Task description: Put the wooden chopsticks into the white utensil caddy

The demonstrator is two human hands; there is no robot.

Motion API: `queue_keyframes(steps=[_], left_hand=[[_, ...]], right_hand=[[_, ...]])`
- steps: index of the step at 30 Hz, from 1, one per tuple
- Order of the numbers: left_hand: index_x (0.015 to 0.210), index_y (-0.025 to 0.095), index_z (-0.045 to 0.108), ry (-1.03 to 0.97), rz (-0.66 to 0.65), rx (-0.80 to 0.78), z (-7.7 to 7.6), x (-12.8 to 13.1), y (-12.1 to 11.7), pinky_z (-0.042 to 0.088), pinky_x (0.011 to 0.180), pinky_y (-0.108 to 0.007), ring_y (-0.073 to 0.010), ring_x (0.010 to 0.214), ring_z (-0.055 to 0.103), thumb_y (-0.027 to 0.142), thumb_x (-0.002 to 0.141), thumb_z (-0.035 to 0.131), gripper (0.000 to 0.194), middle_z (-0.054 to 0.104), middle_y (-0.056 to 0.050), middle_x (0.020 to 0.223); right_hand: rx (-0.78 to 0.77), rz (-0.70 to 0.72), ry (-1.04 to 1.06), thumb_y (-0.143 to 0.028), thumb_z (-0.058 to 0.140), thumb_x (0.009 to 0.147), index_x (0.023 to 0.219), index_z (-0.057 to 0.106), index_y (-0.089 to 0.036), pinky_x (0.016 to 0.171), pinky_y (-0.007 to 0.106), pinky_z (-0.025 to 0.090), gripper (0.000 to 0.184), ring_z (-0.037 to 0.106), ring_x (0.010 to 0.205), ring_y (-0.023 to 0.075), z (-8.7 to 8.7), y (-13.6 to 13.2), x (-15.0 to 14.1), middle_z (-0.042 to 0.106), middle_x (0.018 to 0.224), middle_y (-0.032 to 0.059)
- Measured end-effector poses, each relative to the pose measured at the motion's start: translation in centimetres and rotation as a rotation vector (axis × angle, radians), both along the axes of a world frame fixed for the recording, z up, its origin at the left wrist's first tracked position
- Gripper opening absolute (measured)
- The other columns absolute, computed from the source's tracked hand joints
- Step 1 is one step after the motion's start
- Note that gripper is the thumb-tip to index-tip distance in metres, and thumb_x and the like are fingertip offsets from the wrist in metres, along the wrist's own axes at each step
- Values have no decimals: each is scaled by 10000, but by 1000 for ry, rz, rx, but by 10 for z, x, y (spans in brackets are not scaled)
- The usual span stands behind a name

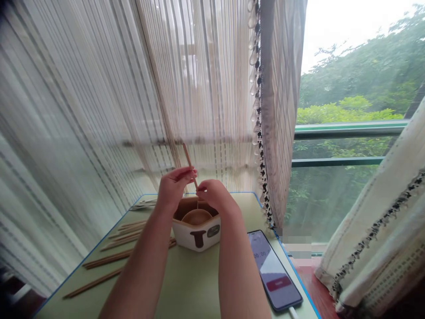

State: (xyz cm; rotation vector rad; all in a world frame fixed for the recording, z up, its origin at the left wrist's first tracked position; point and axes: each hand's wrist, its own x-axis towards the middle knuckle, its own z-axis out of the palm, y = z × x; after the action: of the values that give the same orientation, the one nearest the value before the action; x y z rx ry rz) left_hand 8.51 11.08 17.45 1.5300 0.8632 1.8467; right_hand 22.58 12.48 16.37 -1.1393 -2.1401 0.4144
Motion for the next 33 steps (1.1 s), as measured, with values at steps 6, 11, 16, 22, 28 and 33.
queue_keyframes(steps=[6, 11, 16, 22, 28, 33], left_hand=[[896, 161, 702, 90, 180, -9, -8, 1, 9, 529, 693, -288, -164, 776, 650, 347, 695, 669, 276, 708, -69, 843], [883, 177, 713, 169, 219, -76, -15, 1, 15, 511, 657, -274, -145, 690, 625, 338, 674, 681, 266, 706, -53, 796], [869, 169, 711, 195, 158, -113, -18, 2, 17, 503, 647, -275, -145, 661, 624, 334, 669, 684, 261, 704, -60, 778], [895, 166, 704, 377, 313, -52, -17, 3, 15, 480, 599, -260, -120, 584, 588, 318, 703, 649, 251, 697, -55, 784], [941, 165, 696, 377, 390, -10, -14, 0, 14, 476, 613, -260, -127, 616, 590, 343, 741, 612, 281, 695, -53, 777], [852, 167, 706, 400, 345, -2, -12, -3, 13, 468, 589, -254, -129, 599, 578, 349, 737, 617, 233, 693, -46, 746]], right_hand=[[-65, -16, 14, -283, 626, 707, 793, 712, -207, 715, 264, 433, 144, 611, 730, 160, -7, 7, 2, 703, 789, 23], [-118, 82, 139, -303, 581, 750, 816, 706, -196, 727, 247, 441, 176, 616, 774, 151, -8, 11, 10, 702, 809, 15], [-145, 93, 187, -314, 590, 740, 836, 696, -191, 713, 245, 449, 188, 612, 775, 149, -13, 14, 13, 697, 819, 16], [-101, 68, 105, -216, 564, 742, 778, 680, -192, 715, 239, 441, 124, 596, 737, 132, -16, 17, 5, 688, 775, 11], [-107, 38, 9, -269, 594, 739, 815, 689, -209, 718, 250, 432, 135, 580, 774, 142, -17, 18, 7, 661, 843, 26], [-69, 36, 35, -324, 641, 712, 874, 692, -241, 755, 258, 430, 189, 568, 848, 147, -16, 17, 8, 624, 963, 28]])
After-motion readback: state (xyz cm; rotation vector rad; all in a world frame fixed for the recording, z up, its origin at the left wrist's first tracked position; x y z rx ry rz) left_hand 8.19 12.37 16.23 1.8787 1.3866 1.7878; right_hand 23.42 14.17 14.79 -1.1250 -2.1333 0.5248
